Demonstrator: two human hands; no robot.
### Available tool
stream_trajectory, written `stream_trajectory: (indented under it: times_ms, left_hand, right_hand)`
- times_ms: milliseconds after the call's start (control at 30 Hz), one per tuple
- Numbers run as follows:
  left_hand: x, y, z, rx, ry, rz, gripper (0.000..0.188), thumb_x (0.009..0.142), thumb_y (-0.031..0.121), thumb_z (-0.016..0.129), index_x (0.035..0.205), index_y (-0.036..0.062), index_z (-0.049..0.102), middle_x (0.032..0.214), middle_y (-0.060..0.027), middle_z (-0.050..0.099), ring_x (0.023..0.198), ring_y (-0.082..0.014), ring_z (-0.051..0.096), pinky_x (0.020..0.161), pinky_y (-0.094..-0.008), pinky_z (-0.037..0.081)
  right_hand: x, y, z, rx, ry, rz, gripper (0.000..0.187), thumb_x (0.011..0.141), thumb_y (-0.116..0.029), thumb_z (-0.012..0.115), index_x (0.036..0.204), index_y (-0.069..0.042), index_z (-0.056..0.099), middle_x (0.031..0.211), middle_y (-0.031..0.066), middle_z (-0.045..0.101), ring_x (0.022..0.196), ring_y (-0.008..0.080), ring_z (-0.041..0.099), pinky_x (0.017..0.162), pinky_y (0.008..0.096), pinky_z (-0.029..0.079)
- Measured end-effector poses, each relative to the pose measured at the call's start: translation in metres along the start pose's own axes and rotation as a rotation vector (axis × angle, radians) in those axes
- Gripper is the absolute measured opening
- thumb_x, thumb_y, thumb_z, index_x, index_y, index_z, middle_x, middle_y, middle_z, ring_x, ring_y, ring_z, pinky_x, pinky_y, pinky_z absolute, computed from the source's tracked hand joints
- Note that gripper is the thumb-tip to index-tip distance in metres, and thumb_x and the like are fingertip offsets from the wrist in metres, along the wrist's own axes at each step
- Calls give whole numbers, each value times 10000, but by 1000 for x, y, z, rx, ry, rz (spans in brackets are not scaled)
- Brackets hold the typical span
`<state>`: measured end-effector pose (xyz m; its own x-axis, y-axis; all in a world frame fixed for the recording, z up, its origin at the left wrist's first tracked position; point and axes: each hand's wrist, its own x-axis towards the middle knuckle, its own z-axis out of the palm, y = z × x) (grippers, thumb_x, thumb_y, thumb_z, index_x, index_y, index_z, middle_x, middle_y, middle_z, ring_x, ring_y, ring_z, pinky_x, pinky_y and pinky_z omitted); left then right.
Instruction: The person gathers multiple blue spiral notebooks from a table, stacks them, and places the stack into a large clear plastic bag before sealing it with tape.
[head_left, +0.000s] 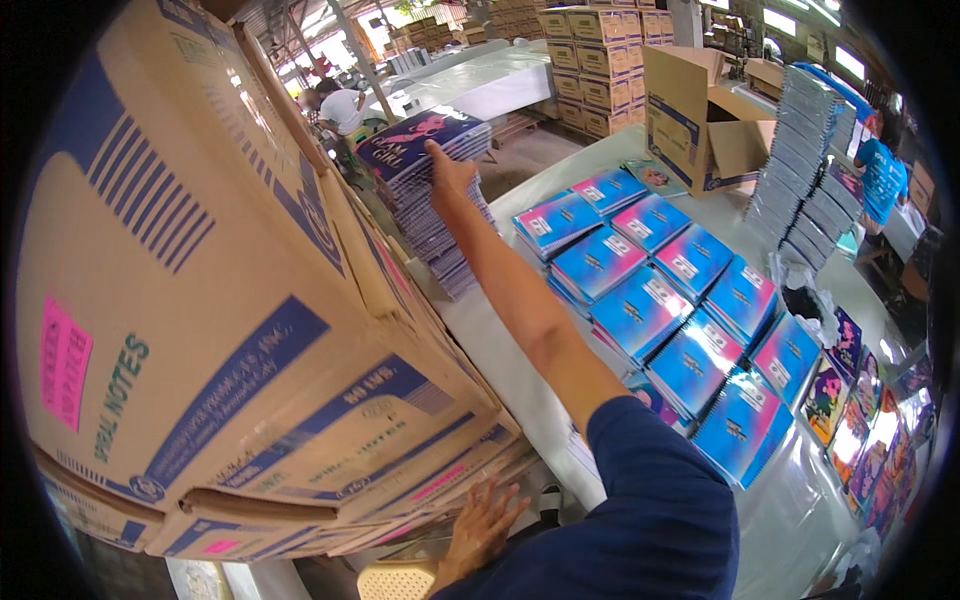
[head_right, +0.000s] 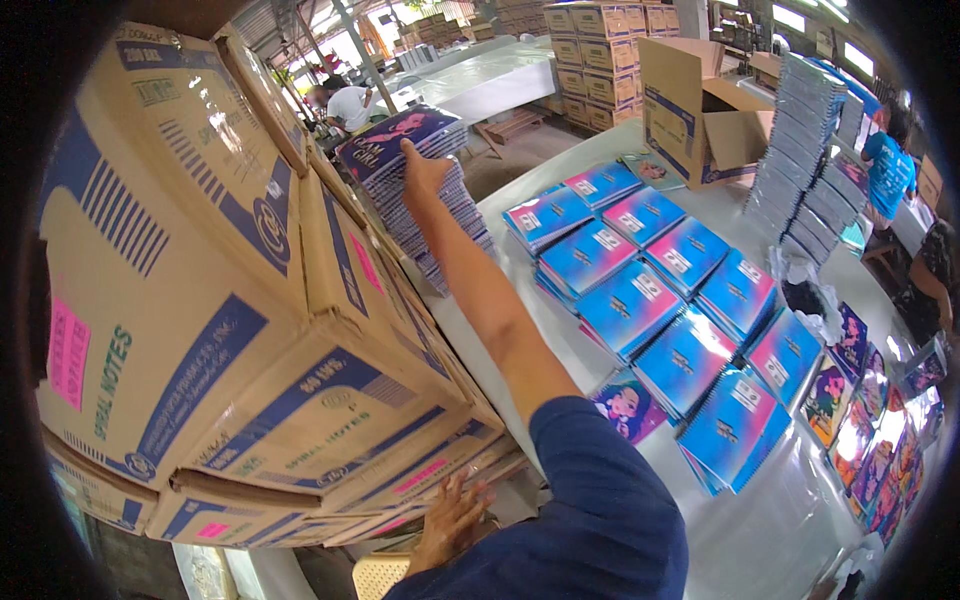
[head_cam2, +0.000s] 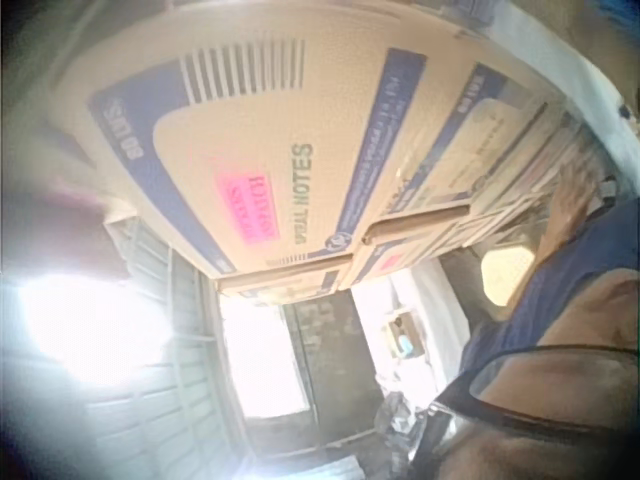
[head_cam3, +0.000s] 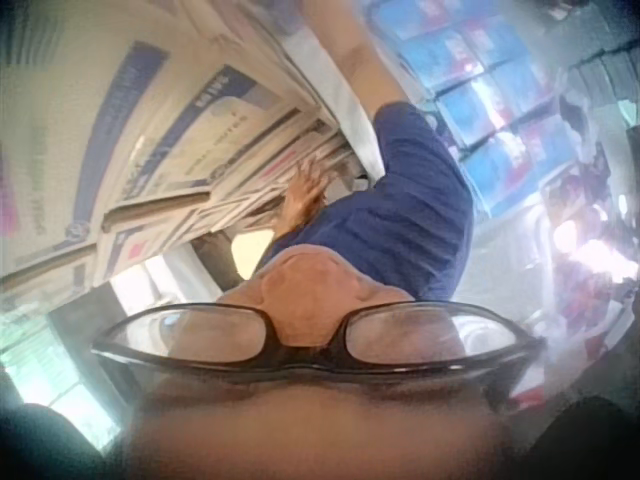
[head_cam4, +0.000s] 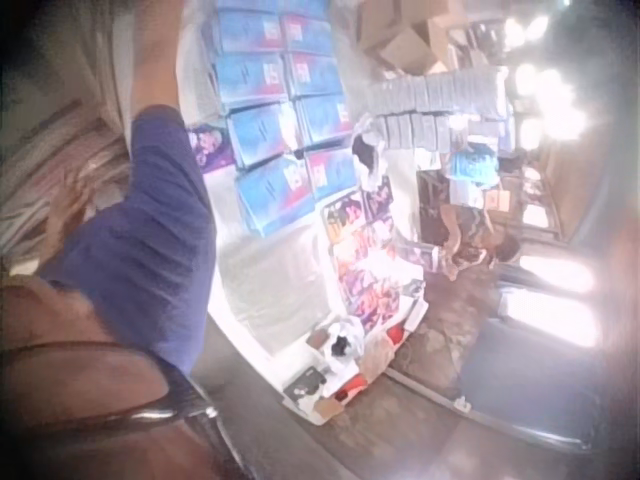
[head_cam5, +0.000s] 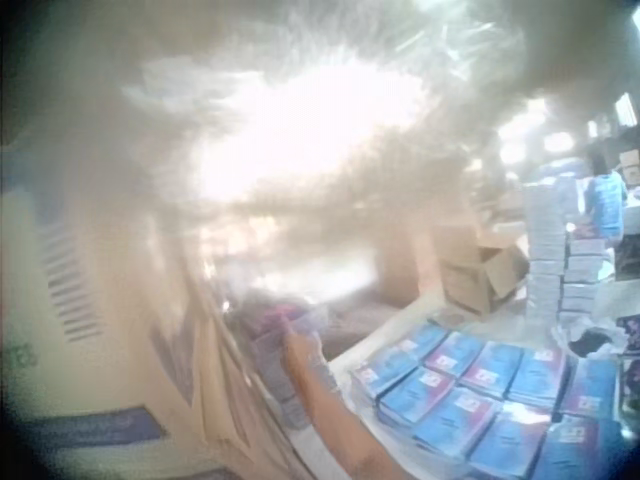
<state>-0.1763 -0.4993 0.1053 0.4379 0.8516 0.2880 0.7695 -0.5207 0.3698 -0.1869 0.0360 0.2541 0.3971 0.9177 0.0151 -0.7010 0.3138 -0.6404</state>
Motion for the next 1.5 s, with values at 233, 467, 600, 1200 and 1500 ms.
stream_trajectory:
  times_ms: [233,467,600,1200,1500]
  left_hand:
    - [-63,-29,25,27,-148,-180,519,792,81,629,1296,170,545,1327,-48,544,1279,-294,466,1051,-540,345]
    - [-30,-53,14,-141,-92,-165,517,772,33,630,1267,170,570,1338,-35,540,1317,-284,423,1088,-523,310]
    - [28,-59,13,-137,-118,73,548,714,-37,625,1229,145,592,1346,-42,532,1312,-287,429,1052,-516,362]
    - [345,-49,110,-77,303,81,584,846,109,611,1393,85,406,1484,-159,327,1380,-387,273,1058,-615,247]
    - [523,-177,172,226,209,-219,708,842,279,638,1424,28,321,1517,-189,233,1422,-347,172,1098,-610,183]
  right_hand:
    - [-44,70,44,-532,40,267,1185,666,-399,829,1386,184,90,1290,370,448,1231,425,466,1062,373,358]
    - [-19,21,12,-841,-649,377,777,829,-551,635,1017,197,535,916,347,633,784,334,700,634,368,592]
    - [23,-22,-42,-1041,-796,66,621,879,-541,573,812,76,602,660,182,649,574,248,688,472,325,571]
    - [-181,-212,-517,-960,-155,365,215,940,-162,560,895,39,624,768,107,655,645,157,637,603,268,521]
    - [-185,-172,-491,-749,-178,390,201,950,-142,558,939,49,618,804,97,655,704,147,639,659,265,526]
